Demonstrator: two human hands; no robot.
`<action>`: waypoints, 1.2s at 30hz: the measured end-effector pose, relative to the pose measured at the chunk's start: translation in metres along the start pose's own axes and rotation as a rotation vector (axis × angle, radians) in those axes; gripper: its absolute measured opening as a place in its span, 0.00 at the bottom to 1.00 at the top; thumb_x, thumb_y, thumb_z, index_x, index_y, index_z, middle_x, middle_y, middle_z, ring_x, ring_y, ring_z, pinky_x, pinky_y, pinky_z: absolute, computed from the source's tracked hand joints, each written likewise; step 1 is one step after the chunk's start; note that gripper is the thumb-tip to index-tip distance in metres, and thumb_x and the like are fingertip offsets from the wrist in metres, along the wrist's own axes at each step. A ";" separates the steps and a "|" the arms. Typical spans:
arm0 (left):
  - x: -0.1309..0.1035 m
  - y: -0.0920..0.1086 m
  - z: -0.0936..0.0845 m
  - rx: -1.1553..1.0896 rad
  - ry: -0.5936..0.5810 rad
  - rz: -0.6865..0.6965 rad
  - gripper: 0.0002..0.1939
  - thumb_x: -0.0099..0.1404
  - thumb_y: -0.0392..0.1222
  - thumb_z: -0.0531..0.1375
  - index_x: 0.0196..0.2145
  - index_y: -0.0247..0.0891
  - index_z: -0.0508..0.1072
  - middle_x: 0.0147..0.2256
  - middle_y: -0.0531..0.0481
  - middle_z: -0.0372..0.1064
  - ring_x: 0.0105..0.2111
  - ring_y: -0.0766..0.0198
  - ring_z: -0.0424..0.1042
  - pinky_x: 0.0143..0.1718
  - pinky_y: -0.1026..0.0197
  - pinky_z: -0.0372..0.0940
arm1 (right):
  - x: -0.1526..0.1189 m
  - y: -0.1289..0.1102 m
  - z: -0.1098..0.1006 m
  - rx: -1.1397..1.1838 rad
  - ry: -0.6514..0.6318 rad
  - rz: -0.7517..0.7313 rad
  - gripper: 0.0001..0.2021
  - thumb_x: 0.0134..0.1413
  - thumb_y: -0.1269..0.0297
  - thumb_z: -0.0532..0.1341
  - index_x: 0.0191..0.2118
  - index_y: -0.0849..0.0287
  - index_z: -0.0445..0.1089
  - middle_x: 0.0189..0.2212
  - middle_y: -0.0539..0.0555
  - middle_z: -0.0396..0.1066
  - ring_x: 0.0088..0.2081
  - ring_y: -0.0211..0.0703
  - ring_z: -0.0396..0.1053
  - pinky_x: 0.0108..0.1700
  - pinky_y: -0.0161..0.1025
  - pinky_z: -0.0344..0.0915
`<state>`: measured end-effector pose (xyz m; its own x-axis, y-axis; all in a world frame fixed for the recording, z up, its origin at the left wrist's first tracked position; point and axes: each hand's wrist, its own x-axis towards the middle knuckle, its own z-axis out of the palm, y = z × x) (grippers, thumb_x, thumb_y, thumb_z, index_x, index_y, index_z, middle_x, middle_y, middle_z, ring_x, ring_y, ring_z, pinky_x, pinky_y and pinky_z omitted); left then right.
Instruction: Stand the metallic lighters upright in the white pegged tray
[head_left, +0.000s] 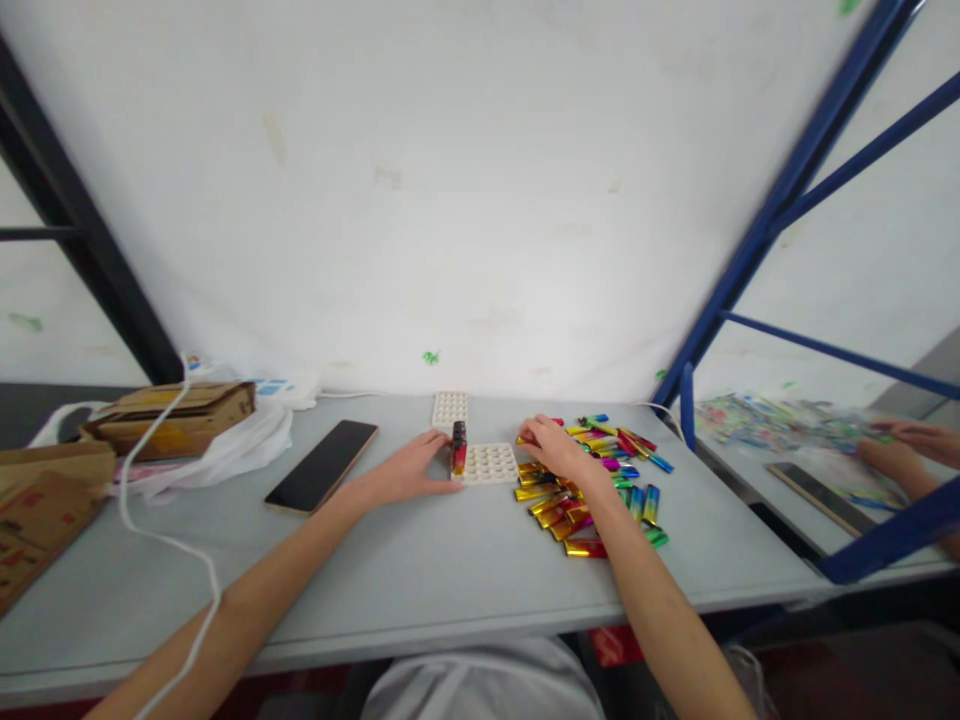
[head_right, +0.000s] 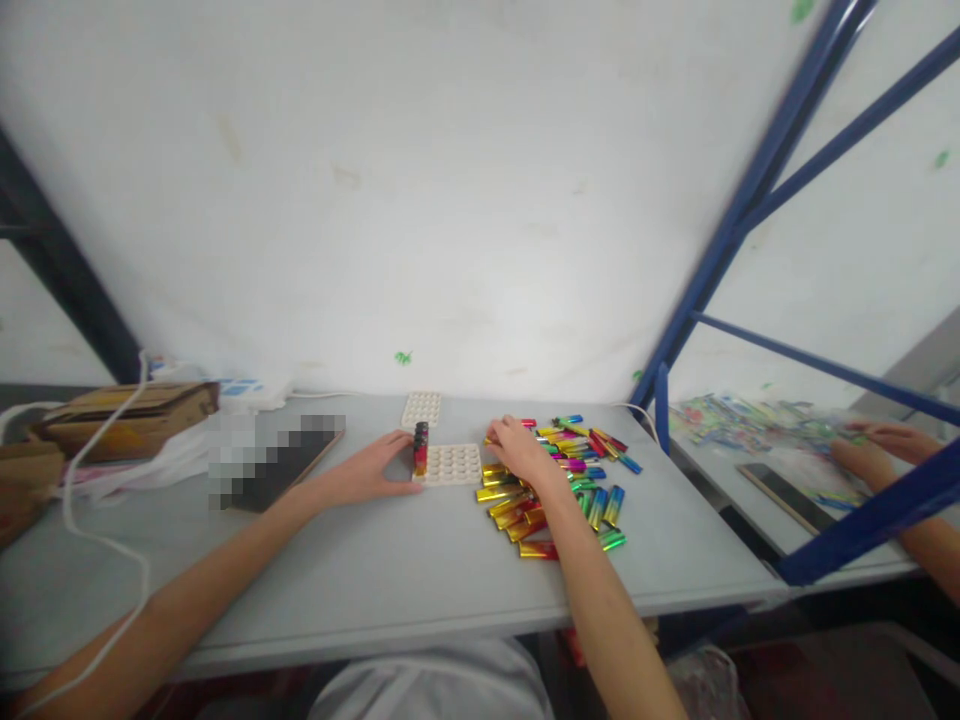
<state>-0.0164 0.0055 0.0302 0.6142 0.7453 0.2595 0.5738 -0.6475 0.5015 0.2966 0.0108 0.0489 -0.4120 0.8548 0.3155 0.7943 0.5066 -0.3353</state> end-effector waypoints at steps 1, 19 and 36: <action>0.000 0.000 0.000 -0.001 0.000 -0.002 0.29 0.58 0.61 0.68 0.50 0.41 0.72 0.53 0.40 0.72 0.55 0.43 0.71 0.59 0.47 0.66 | 0.001 -0.001 0.000 0.031 0.075 0.016 0.04 0.62 0.69 0.62 0.42 0.62 0.73 0.39 0.59 0.74 0.41 0.46 0.71 0.47 0.41 0.65; 0.000 -0.002 0.002 -0.009 0.006 0.003 0.29 0.58 0.60 0.69 0.50 0.38 0.73 0.53 0.39 0.72 0.55 0.43 0.71 0.58 0.48 0.66 | 0.008 -0.038 0.014 0.589 0.208 0.164 0.19 0.59 0.46 0.62 0.45 0.56 0.71 0.19 0.43 0.61 0.22 0.37 0.56 0.27 0.34 0.54; 0.000 -0.002 0.002 -0.027 -0.010 0.017 0.31 0.60 0.60 0.68 0.53 0.37 0.72 0.54 0.39 0.71 0.55 0.44 0.70 0.59 0.48 0.64 | 0.013 -0.064 0.035 1.075 0.090 0.218 0.25 0.58 0.34 0.58 0.39 0.54 0.65 0.21 0.42 0.54 0.20 0.35 0.54 0.24 0.35 0.57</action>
<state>-0.0169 0.0068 0.0276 0.6291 0.7325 0.2601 0.5487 -0.6555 0.5189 0.2246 -0.0070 0.0437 -0.2410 0.9487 0.2046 0.0252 0.2168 -0.9759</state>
